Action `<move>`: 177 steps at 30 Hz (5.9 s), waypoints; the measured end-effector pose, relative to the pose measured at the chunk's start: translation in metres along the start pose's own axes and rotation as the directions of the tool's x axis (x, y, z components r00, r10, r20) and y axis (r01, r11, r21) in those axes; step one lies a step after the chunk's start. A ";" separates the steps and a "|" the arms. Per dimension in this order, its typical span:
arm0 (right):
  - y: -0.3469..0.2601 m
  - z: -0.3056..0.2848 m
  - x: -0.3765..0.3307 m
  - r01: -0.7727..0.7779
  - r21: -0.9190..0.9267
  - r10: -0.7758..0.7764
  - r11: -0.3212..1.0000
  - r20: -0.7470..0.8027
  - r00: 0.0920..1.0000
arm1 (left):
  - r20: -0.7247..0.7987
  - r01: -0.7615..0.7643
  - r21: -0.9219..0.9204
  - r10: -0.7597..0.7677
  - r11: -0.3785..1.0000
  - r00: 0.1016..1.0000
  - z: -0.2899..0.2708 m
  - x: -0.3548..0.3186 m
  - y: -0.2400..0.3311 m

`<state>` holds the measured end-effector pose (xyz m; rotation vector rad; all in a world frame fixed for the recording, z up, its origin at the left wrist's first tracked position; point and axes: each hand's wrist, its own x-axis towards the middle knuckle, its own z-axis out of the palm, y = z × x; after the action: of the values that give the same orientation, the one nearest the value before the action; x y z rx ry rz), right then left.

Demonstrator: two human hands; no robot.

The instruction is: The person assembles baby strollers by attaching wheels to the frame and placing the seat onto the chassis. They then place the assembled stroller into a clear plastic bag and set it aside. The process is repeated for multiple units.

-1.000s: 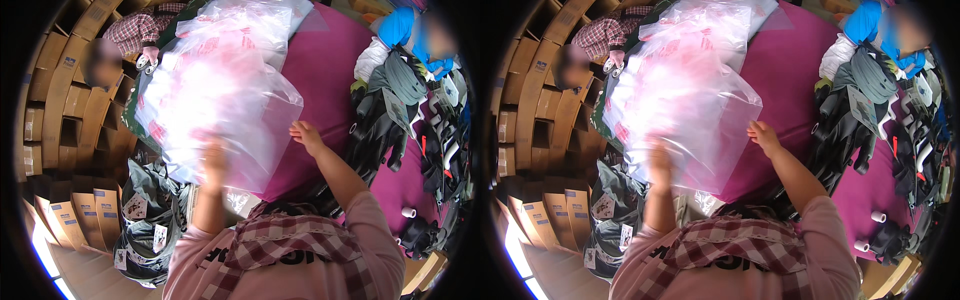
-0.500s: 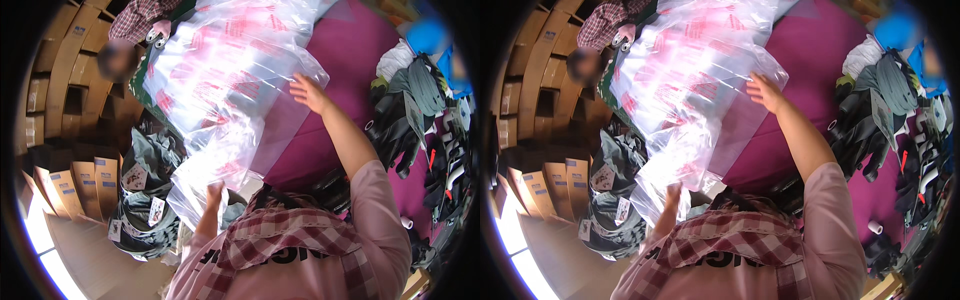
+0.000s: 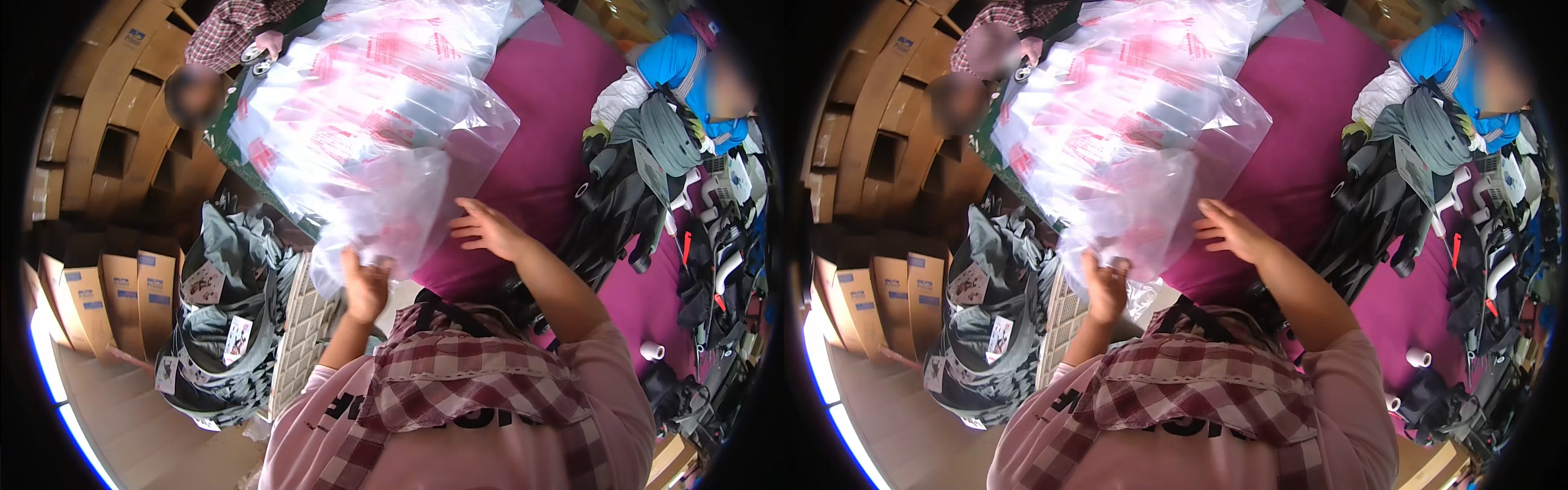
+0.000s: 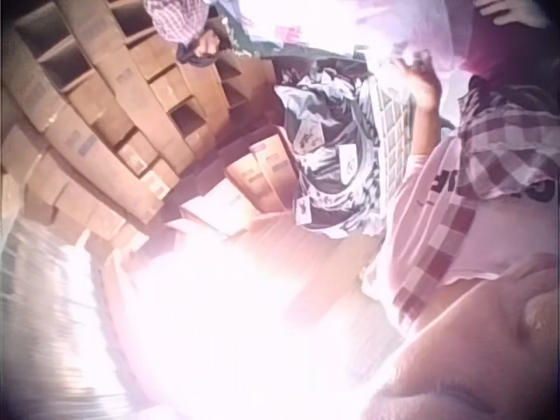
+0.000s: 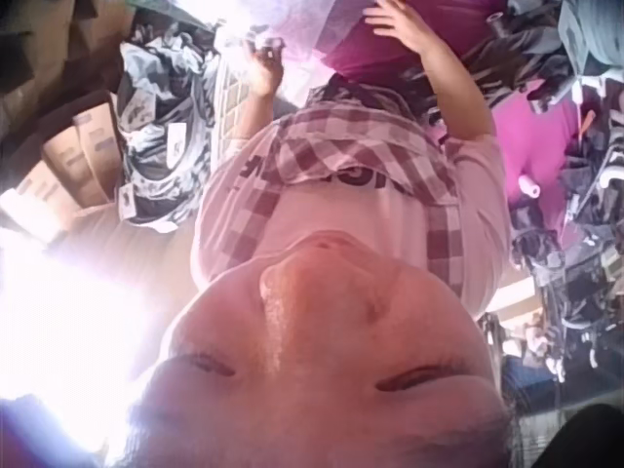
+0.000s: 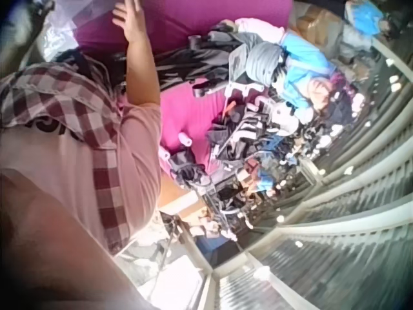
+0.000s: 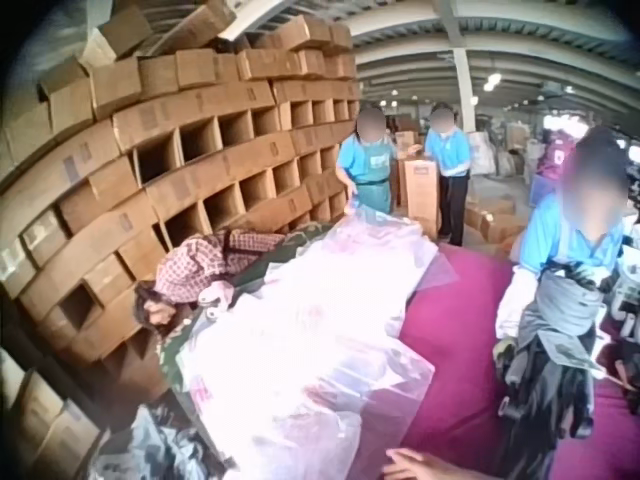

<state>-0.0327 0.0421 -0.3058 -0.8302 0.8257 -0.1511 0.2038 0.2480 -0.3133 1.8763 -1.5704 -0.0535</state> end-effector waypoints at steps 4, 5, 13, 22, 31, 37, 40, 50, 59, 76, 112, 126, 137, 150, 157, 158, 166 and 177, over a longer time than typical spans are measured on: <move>0.017 0.046 0.004 0.198 -0.142 -0.210 0.970 -0.079 0.974 | 0.070 -0.058 -0.116 0.067 0.992 0.995 -0.018 -0.024 0.109; 0.030 0.041 0.012 0.289 -0.166 -0.311 0.943 -0.122 0.943 | 0.074 -0.060 -0.061 0.064 0.996 0.995 -0.020 -0.041 0.119; 0.096 0.067 -0.103 0.754 -0.398 -0.748 0.523 0.209 0.630 | -0.114 0.579 0.114 -0.568 0.808 0.815 -0.067 -0.236 0.061; 0.133 0.113 -0.195 0.815 -0.421 -0.649 0.398 0.499 0.575 | 0.526 0.565 -0.722 -0.216 0.399 0.823 -0.167 -0.149 0.104; 0.202 0.167 -0.190 0.623 -0.148 -0.640 0.768 -0.197 0.743 | 0.362 0.461 -0.572 -0.296 0.678 0.884 -0.114 -0.358 0.062; 0.200 0.208 -0.217 0.720 -0.180 -0.734 0.671 -0.022 0.679 | 0.387 0.519 -0.854 -0.639 0.024 0.665 -0.201 -0.399 0.010; 0.198 0.241 -0.233 0.708 -0.054 -0.697 0.705 0.131 0.705 | 0.572 0.498 -0.804 -0.193 -0.324 0.797 -0.201 -0.374 -0.006; 0.182 0.149 -0.226 0.598 -0.558 -0.736 0.576 -0.035 0.677 | 0.206 0.541 -0.797 -0.720 0.271 0.663 -0.093 -0.321 0.021; 0.050 0.155 -0.224 0.651 -0.751 -0.864 -0.110 0.396 0.311 | 0.020 0.394 -0.695 -0.531 0.602 0.847 -0.148 -0.203 0.175; 0.006 0.289 -0.044 0.447 -0.817 -0.681 -0.365 0.562 0.470 | -0.314 0.589 -0.332 -0.676 0.736 0.667 -0.228 -0.361 0.020; 0.110 0.236 -0.142 0.182 -0.939 -0.163 -0.290 0.236 0.958 | -0.048 0.232 -0.895 -0.601 0.381 0.798 -0.260 -0.160 0.043; 0.204 -0.082 -0.279 0.443 -0.793 -0.382 0.418 0.289 0.878 | 0.503 0.600 -0.418 -0.375 0.682 0.778 0.047 0.088 0.222; 0.147 -0.314 -0.263 0.557 -0.620 -0.717 0.552 -0.012 0.697 | 0.536 0.646 -0.455 -0.392 0.613 0.748 0.266 0.252 0.341; 0.092 -0.469 -0.213 0.371 -0.421 -0.454 0.828 -0.891 0.003 | 0.523 0.274 -0.507 0.040 0.817 0.851 0.214 0.263 0.352; 0.207 -0.227 -0.254 0.351 0.437 -0.040 0.828 -0.578 0.815 | 0.867 0.331 -0.008 -0.158 0.944 0.473 0.101 0.187 0.208; 0.212 -0.205 -0.263 0.338 0.410 -0.073 0.847 -0.540 0.838 | 0.862 0.288 -0.052 -0.103 0.956 0.497 0.100 0.183 0.205; 0.152 -0.143 -0.224 0.496 0.105 -0.383 0.862 -0.508 0.772 | 0.541 -0.093 -0.130 0.149 0.987 0.828 0.170 0.212 0.247; 0.154 -0.397 -0.258 0.470 -0.343 -0.352 0.814 -0.933 -0.071 | 0.033 -0.447 -0.431 0.509 0.784 0.860 0.141 0.251 0.416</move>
<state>-0.5172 0.0205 -0.4170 -0.7945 1.8497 -1.5321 -0.1467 -0.0565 -0.1120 1.1291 -1.9248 -0.2807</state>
